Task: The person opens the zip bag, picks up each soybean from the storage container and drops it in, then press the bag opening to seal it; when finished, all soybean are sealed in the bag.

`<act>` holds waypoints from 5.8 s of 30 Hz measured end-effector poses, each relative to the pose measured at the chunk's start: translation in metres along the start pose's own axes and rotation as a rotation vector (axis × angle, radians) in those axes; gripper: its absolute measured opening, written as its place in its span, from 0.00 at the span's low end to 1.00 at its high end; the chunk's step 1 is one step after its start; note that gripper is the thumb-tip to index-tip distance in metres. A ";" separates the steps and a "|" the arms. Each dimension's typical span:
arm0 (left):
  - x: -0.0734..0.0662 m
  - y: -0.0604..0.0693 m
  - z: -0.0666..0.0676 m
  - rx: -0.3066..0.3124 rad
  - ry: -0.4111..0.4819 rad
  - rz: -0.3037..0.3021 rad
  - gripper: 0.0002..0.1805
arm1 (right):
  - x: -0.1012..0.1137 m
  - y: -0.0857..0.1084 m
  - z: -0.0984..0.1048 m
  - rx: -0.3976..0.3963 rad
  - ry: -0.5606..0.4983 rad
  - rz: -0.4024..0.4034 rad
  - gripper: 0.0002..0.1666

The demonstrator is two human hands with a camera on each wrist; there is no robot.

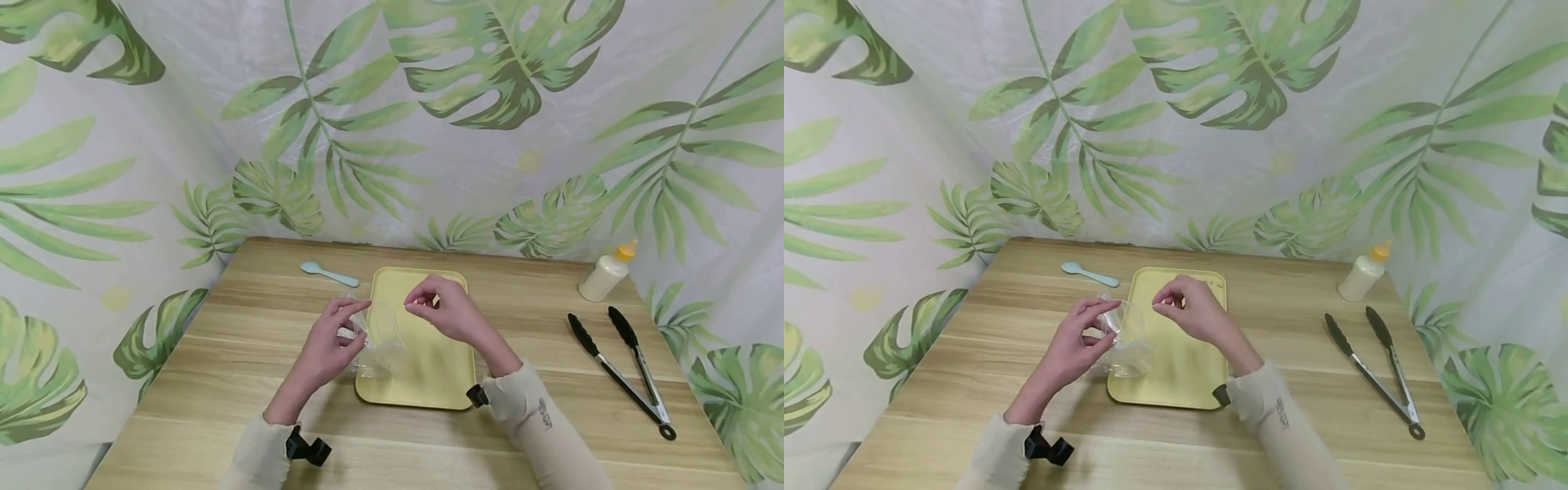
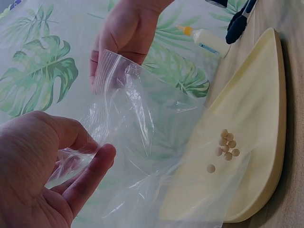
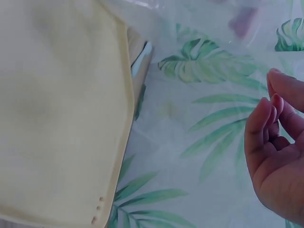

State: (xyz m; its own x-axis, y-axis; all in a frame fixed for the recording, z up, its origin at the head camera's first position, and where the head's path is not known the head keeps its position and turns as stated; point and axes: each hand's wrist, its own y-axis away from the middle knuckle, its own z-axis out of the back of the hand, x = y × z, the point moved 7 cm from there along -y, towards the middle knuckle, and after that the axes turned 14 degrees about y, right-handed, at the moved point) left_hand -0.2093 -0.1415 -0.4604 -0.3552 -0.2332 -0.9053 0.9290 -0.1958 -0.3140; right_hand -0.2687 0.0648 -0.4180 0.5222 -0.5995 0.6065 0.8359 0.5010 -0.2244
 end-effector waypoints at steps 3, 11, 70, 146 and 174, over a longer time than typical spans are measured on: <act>0.000 0.000 0.000 0.002 0.005 0.009 0.30 | 0.011 0.002 -0.002 0.016 -0.013 0.035 0.03; 0.000 0.000 0.000 0.005 0.003 0.008 0.29 | 0.027 0.004 -0.017 0.056 0.010 0.099 0.03; 0.000 0.002 -0.003 0.028 0.046 0.004 0.29 | -0.190 -0.015 0.008 -0.005 0.254 -0.481 0.14; 0.003 -0.002 -0.006 0.036 0.031 0.019 0.30 | -0.043 0.003 0.022 -0.057 0.140 -0.136 0.03; 0.003 0.000 -0.010 0.057 0.046 0.041 0.30 | 0.037 0.016 0.003 0.027 0.006 0.095 0.02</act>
State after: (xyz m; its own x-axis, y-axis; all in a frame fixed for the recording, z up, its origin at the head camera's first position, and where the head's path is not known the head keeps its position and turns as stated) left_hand -0.2095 -0.1329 -0.4659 -0.3103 -0.1988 -0.9296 0.9348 -0.2415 -0.2604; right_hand -0.2367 0.0524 -0.3974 0.6000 -0.5520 0.5791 0.7776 0.5725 -0.2599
